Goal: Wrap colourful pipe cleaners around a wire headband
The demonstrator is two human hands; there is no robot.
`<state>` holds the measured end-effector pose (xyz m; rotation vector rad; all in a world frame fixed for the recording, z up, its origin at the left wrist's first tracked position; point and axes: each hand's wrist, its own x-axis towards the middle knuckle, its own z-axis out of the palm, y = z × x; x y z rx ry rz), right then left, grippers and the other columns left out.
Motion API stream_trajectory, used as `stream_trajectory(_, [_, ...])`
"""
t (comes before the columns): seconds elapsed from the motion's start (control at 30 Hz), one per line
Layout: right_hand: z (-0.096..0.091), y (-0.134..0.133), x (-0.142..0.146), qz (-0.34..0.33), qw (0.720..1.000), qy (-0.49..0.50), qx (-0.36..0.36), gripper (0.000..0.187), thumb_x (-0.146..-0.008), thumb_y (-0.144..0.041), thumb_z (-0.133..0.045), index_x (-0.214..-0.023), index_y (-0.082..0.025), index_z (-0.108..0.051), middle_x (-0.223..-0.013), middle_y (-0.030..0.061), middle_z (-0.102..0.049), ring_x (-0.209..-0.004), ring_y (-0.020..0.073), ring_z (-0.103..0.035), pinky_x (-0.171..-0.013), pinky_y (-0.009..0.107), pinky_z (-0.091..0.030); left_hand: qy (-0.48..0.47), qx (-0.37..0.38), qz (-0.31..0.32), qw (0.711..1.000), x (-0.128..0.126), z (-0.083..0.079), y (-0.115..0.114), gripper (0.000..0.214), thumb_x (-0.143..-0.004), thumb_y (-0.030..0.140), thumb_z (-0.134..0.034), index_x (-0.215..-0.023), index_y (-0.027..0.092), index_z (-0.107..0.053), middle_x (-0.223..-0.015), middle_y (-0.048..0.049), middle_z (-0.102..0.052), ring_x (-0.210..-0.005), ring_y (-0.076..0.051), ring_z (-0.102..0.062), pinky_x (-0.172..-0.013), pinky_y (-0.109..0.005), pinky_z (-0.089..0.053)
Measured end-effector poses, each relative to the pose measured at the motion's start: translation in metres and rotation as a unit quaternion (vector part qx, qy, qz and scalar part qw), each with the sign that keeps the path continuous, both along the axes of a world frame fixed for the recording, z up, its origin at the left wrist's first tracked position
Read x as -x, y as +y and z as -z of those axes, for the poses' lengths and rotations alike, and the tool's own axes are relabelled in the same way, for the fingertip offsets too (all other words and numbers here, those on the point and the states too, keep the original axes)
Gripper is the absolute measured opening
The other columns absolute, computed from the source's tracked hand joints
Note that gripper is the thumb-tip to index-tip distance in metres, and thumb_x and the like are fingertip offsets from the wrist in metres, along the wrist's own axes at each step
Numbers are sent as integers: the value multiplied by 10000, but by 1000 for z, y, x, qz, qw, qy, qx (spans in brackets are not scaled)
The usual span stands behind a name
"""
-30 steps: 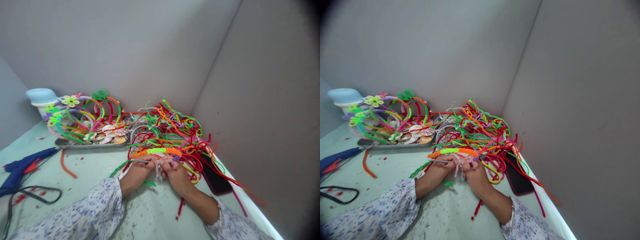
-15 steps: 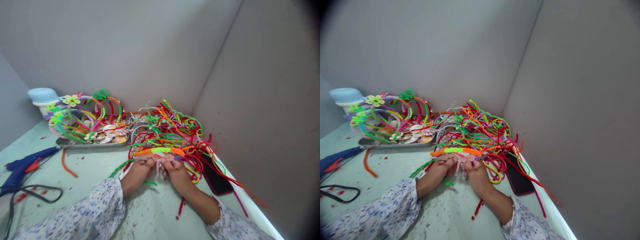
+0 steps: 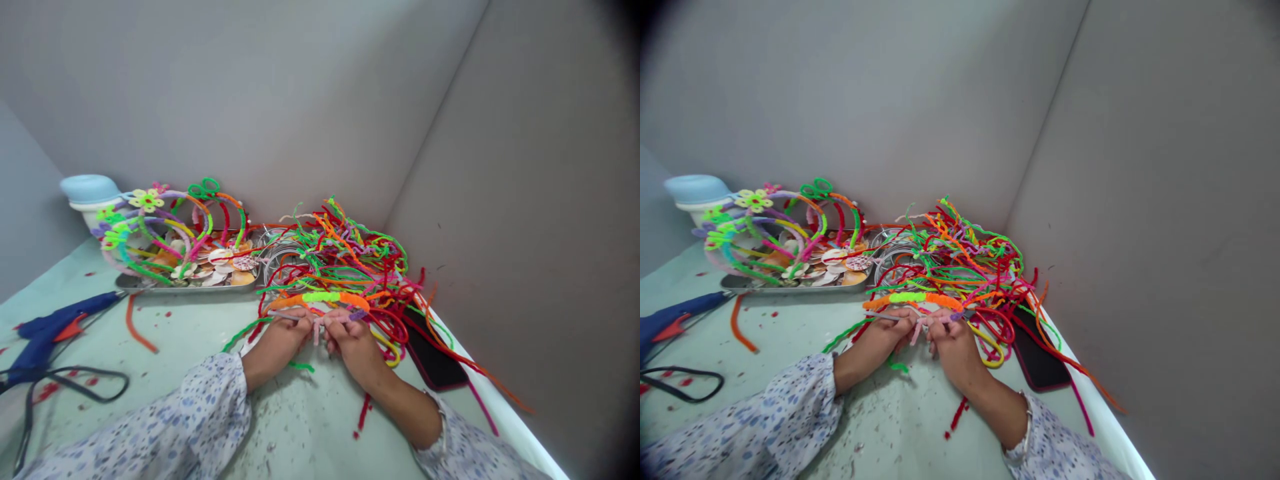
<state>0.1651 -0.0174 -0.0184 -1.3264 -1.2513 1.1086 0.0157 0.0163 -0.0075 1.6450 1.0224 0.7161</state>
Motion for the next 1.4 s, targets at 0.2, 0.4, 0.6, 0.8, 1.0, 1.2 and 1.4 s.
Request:
stream_trajectory(0.2, [-7,-1,1,19,999,-12,36,277,-805,-329,-491,-598,-155,-547,-462,-28,-498,-415,89,-439,-440,202,-351,-44,40,5,998,0,-5,-2,247,-791,302,-431,-603,169,-518,-548,24,-455,-516,-112,-399,-506,-229,-313])
stream_trajectory(0.4, [-7,0,0,33,999,10,35,249,-787,-327,-504,-603,-163,-539,-451,-33,-499,-416,95,-443,-444,209,-355,-133,49,38,989,-7,-12,-6,80,-708,169,-526,-692,157,-604,-655,-4,-587,-626,-132,-510,-625,-242,-402])
stream_trajectory(0.6, [-6,0,0,32,998,21,42,234,-791,-312,-498,-614,-162,-532,-467,-36,-496,-424,89,-443,-449,202,-352,-172,60,8,983,-11,-6,-7,75,-724,225,-586,-723,151,-576,-649,0,-602,-609,-120,-541,-594,-227,-412])
stream_trajectory(0.8, [-4,0,0,29,998,28,41,237,-780,-326,-506,-611,-162,-533,-458,-37,-494,-414,92,-443,-438,205,-351,-145,66,-35,987,-10,-9,-7,164,-712,289,-623,-747,146,-551,-601,24,-557,-524,-86,-481,-504,-196,-361])
stream_trajectory(1.0, [-3,0,-1,24,999,16,28,282,-793,-334,-497,-570,-164,-523,-440,-34,-485,-415,93,-432,-444,207,-350,-143,40,-36,988,-9,-9,-6,133,-729,267,-611,-733,146,-556,-629,19,-566,-568,-91,-497,-533,-194,-371])
stream_trajectory(1.2, [-2,0,-2,4,1000,18,6,280,-810,-345,-482,-607,-161,-539,-461,-38,-477,-415,88,-422,-425,202,-332,-151,61,-36,986,-9,-6,-5,205,-698,315,-664,-752,147,-559,-572,28,-565,-507,-90,-486,-489,-202,-353])
stream_trajectory(1.4, [-2,0,-2,1,1000,14,12,296,-813,-357,-488,-602,-158,-549,-473,-35,-487,-432,91,-433,-448,206,-341,-165,42,-29,985,-7,-6,-6,190,-710,307,-663,-734,148,-562,-598,6,-616,-546,-112,-547,-520,-220,-401])
